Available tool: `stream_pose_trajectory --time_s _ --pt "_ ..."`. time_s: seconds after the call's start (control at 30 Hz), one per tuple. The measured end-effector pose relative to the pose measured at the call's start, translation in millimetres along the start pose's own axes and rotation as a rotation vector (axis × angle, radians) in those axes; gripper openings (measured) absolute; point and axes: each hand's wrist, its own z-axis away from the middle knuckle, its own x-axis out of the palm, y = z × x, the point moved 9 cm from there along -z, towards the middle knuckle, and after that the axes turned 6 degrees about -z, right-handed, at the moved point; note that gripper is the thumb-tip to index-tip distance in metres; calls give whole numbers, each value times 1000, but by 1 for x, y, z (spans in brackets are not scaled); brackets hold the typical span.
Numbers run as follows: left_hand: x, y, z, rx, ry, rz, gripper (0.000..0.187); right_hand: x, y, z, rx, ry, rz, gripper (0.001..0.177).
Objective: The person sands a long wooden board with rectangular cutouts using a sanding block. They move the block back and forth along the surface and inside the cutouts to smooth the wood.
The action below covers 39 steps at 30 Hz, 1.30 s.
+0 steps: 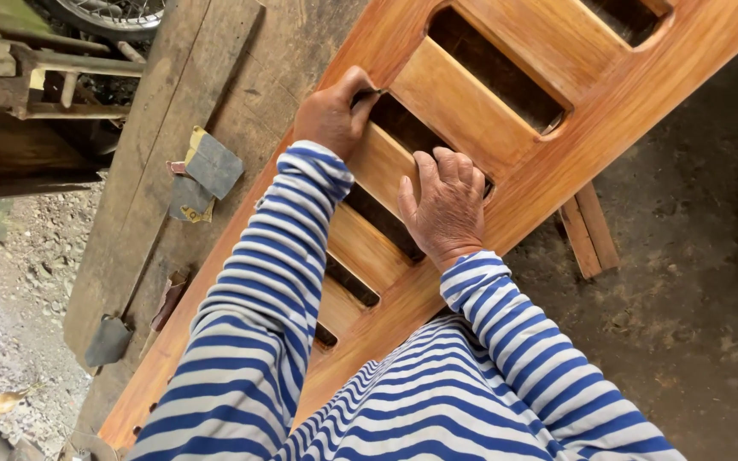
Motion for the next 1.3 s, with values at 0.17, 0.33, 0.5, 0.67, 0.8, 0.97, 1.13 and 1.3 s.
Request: stream_pose_trajectory --time_s 0.17,0.33,0.5,0.67,0.8,0.97,1.13,1.3 --pt "2 -12 5 -66 3 115 17 0 -1 -2 5 -16 2 37" --pt "16 -28 2 -172 58 54 21 -1 -4 -4 -8 -16 -16 38" --pt "25 -39 -2 -292 67 74 22 -3 -6 -3 -16 -19 -30 38" --pt "28 -48 -12 -378 24 244 24 -2 -8 0 -16 -19 -55 35" --pt "28 -47 -15 -371 46 252 22 -4 -11 -1 -39 -12 -66 32" --pt "23 -35 -8 -418 57 180 20 -4 -9 0 -31 -14 -89 31" --pt "16 -33 2 -402 27 87 20 -11 -10 0 -52 2 -128 33" --pt "28 -50 7 -365 25 161 21 -7 -2 -1 -36 51 -147 36"
